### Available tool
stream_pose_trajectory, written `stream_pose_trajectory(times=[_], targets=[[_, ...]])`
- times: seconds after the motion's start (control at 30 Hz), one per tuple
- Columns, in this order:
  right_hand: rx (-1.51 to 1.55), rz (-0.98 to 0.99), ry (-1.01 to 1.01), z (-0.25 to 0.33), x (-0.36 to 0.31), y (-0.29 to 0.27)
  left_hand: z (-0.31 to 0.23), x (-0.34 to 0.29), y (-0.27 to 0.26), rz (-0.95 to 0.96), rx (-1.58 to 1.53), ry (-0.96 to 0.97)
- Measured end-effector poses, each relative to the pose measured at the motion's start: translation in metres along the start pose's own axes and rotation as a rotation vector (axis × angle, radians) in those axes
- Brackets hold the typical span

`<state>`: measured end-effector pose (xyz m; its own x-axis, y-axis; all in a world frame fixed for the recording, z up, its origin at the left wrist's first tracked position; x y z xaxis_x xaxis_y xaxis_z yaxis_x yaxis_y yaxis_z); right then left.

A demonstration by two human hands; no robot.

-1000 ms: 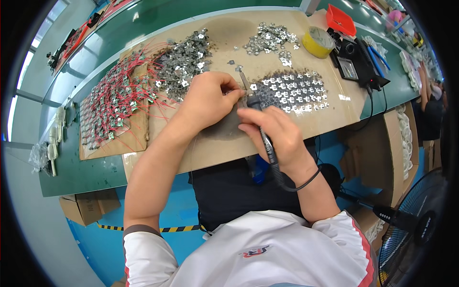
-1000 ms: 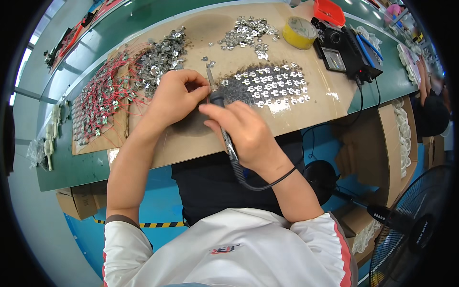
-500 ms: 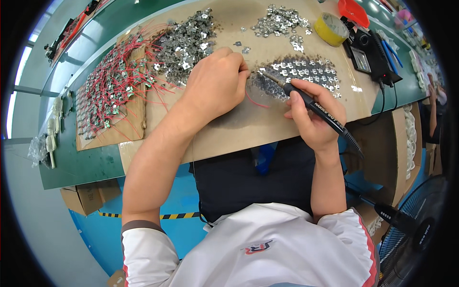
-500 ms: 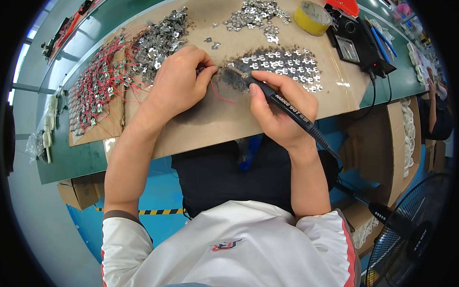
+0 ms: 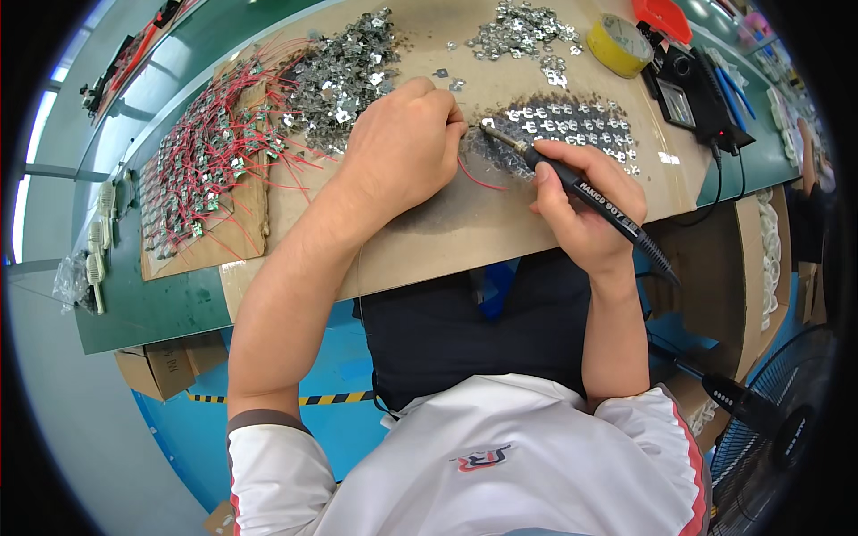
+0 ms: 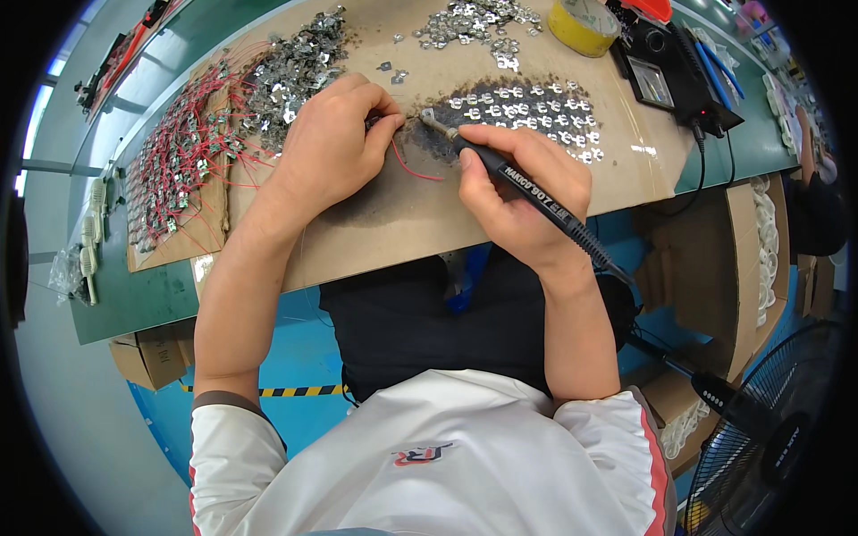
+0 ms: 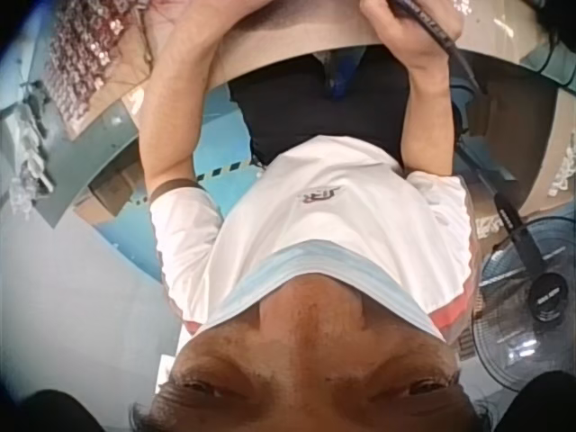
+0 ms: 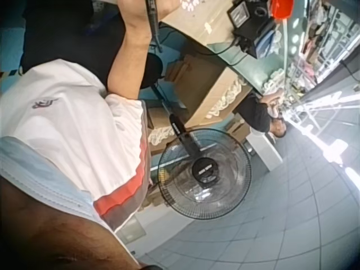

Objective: Soldering electronic components onto circuit boards at an assembly line.

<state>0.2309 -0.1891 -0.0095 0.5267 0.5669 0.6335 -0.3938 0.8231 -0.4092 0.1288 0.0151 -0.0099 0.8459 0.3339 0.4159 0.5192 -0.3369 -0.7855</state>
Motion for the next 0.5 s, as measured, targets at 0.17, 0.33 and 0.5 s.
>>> stream_pose_trajectory(times=[0.17, 0.33, 0.5], targets=[[0.003, -0.002, 0.013, -0.0022, -0.0009, -0.0003, 0.0016, 0.0010, -0.0009, 0.005, -0.013, -0.003], [0.004, 0.005, 0.022, -0.0027, -0.0009, -0.0006, -0.0006, 0.0019, -0.0001, 0.008, 0.012, 0.015], [0.006, 0.008, 0.023, -0.0041, -0.0018, -0.0005, -0.0016, 0.0018, 0.0000, 0.006, 0.027, 0.033]])
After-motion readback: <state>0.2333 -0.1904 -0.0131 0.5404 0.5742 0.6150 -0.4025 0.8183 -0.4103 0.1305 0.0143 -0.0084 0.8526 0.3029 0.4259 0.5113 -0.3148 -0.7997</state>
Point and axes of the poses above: each hand's wrist, its own x-axis towards the middle knuckle, its own y-axis out of the palm, z = x × y, the point moved 2 cm from there along x, towards the middle knuckle, and after that the axes turned 3 degrees about -z, right-handed, at the moved point
